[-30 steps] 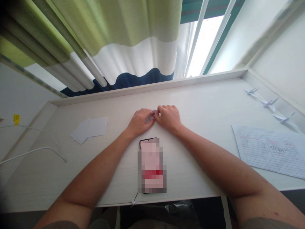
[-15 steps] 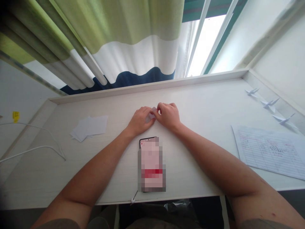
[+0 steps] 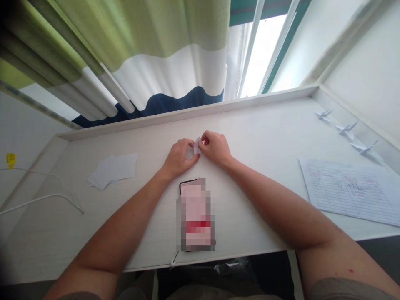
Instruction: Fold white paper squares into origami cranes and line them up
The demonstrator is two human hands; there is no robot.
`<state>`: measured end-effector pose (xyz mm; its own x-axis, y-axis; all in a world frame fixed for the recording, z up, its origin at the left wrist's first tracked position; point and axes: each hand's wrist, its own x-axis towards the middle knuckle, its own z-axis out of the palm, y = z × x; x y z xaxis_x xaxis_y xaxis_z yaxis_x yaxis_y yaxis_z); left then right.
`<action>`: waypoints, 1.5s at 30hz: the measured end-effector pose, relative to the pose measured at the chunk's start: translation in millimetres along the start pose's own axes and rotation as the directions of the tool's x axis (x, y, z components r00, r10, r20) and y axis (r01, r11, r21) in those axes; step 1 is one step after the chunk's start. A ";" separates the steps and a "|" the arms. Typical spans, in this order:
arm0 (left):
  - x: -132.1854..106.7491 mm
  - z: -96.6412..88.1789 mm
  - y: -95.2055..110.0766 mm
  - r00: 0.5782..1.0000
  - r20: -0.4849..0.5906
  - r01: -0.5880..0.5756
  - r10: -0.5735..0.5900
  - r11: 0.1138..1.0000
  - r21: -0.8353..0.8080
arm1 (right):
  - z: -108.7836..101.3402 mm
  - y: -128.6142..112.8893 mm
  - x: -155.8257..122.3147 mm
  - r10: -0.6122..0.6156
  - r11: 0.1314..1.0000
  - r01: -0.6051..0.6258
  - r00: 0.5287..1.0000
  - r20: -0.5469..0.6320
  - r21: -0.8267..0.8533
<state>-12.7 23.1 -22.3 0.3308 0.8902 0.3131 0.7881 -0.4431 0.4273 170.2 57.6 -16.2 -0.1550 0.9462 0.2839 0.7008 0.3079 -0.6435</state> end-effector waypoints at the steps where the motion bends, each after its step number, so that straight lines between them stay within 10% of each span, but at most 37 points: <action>1: 0.0 -0.1 -0.2 1.000 -0.003 -0.001 0.001 1.000 0.000 | 0.2 -0.7 0.3 0.002 1.000 -0.002 1.000 -0.001 0.002; 8: 0.8 -0.6 -0.4 0.998 -0.024 0.049 -0.049 0.999 -0.003 | 2.1 0.6 0.8 0.028 1.000 -0.028 0.999 0.028 0.006; 26: 3.7 -5.7 -9.9 0.999 -0.014 0.047 -0.050 0.978 -0.203 | -26.2 21.6 2.3 -0.490 0.865 0.501 0.835 0.251 0.021; 45: 3.3 -1.6 -8.7 0.998 -0.045 -0.039 0.032 0.988 -0.147 | -15.1 36.4 8.5 -0.452 0.892 0.434 0.861 0.232 0.129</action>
<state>-19.3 29.7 -23.6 0.3322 0.8698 0.3647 0.6899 -0.4878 0.5349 204.9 75.3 -26.5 -0.6118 0.6986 0.3710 0.4677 0.6978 -0.5426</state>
